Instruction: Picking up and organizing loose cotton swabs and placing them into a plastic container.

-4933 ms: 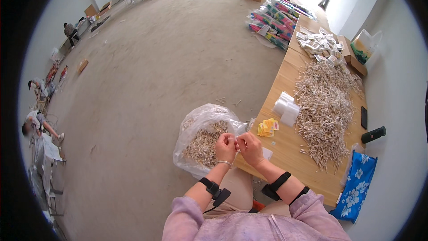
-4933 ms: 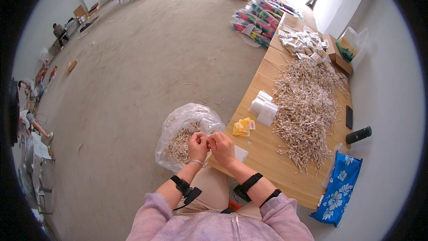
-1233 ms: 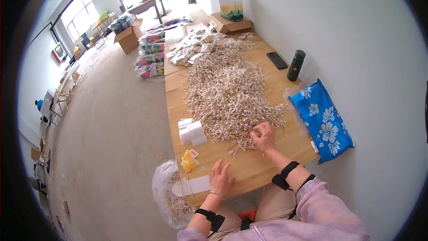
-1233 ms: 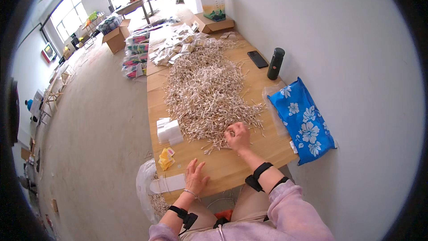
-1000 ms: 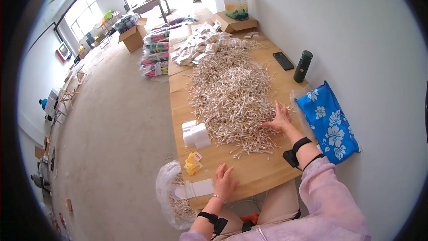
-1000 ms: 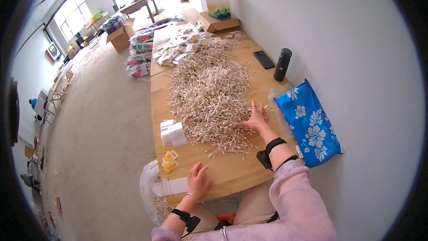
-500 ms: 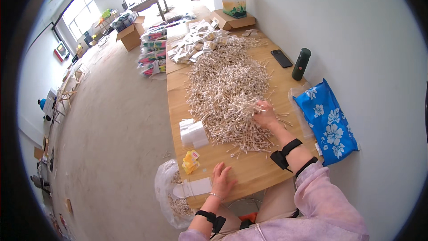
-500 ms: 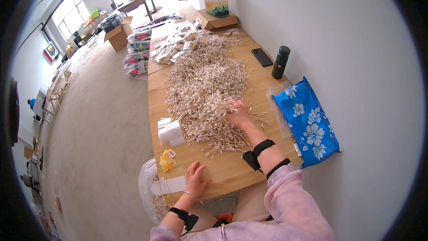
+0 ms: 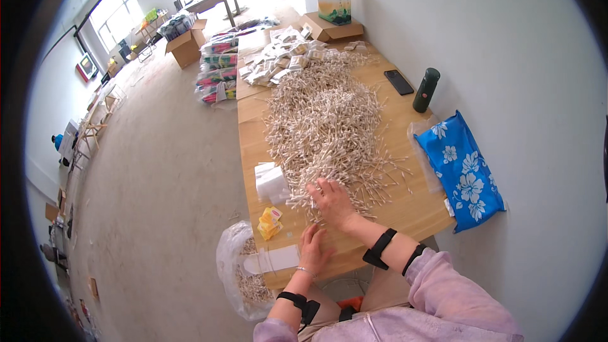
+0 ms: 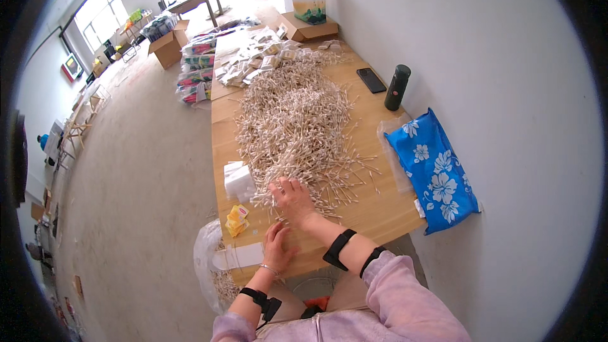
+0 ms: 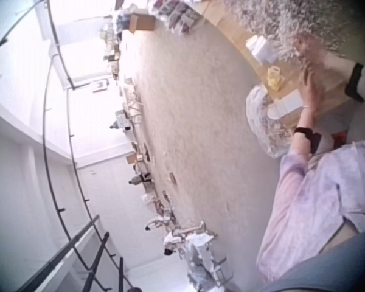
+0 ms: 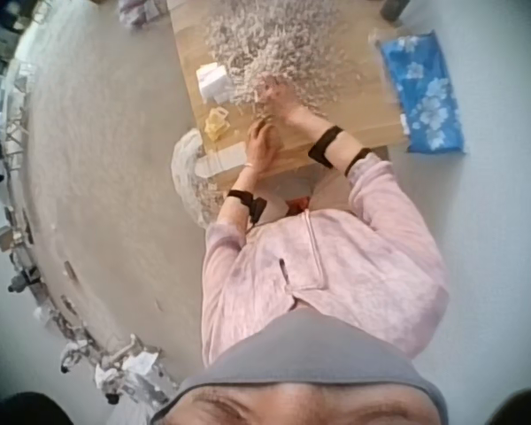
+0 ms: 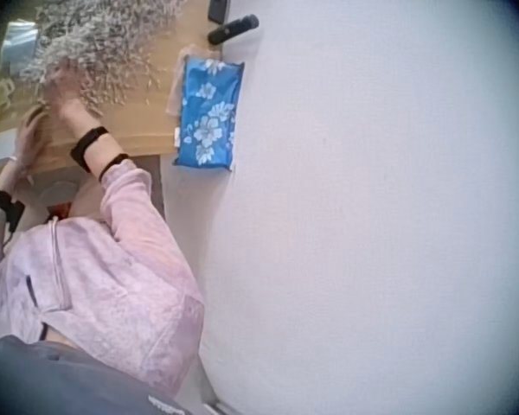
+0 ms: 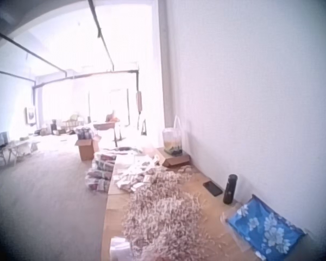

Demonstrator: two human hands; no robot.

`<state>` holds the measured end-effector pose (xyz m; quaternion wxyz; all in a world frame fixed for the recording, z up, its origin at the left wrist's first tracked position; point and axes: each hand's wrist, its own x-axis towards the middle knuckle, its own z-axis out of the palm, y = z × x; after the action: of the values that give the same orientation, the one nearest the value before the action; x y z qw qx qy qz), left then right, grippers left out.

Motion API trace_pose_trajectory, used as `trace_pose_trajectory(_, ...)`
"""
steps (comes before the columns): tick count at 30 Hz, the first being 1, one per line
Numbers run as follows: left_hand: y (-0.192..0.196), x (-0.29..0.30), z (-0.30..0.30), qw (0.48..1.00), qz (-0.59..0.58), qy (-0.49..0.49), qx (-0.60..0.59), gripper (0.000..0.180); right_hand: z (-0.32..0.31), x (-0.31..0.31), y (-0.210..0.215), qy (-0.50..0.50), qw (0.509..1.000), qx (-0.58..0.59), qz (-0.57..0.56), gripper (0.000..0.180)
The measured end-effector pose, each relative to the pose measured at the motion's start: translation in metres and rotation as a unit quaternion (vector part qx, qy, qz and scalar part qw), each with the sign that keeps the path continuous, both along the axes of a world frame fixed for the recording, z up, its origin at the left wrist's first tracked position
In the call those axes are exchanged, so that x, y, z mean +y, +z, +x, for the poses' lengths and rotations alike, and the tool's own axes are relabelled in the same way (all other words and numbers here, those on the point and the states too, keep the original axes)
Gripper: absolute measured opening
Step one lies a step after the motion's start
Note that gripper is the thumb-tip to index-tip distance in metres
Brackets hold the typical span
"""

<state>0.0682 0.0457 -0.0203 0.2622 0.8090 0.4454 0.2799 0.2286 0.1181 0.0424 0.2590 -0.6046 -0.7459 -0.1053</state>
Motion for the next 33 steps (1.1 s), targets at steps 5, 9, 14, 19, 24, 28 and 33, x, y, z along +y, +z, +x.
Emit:
trace_pose_trajectory(5, 0.002, 0.000, 0.000, 1.000, -0.007, -0.004, -0.014, 0.064, 0.019, -0.019, -0.019, 0.049, 0.998, -0.021, -0.026, 0.046)
trace_pose_trajectory(9, 0.010, -0.001, 0.003, 1.000, -0.023, 0.001, -0.007, 0.067, 0.070, -0.025, -0.026, -0.015, 0.997, -0.010, -0.078, 0.059)
trace_pose_trajectory(14, 0.009, -0.001, 0.001, 1.000, -0.027, 0.009, -0.001, 0.069, 0.096, -0.022, -0.007, -0.096, 0.982, 0.052, -0.157, 0.067)
trace_pose_trajectory(19, -0.002, 0.001, -0.001, 1.000, -0.013, 0.007, -0.006, 0.069, 0.057, -0.012, 0.006, -0.033, 0.982, 0.015, -0.186, 0.066)
trace_pose_trajectory(24, -0.010, 0.001, 0.004, 0.999, -0.020, 0.012, -0.030, 0.067, 0.054, 0.015, -0.006, -0.025, 0.986, -0.040, -0.159, 0.057)
trace_pose_trajectory(28, -0.009, -0.001, -0.005, 0.999, -0.017, 0.021, -0.029, 0.067, 0.016, 0.019, 0.037, -0.042, 0.996, -0.004, -0.078, 0.033)
trace_pose_trajectory(33, -0.012, 0.001, 0.000, 0.999, -0.013, 0.009, -0.049, 0.067, -0.041, 0.071, 0.003, 0.047, 0.975, 0.155, -0.151, 0.039)
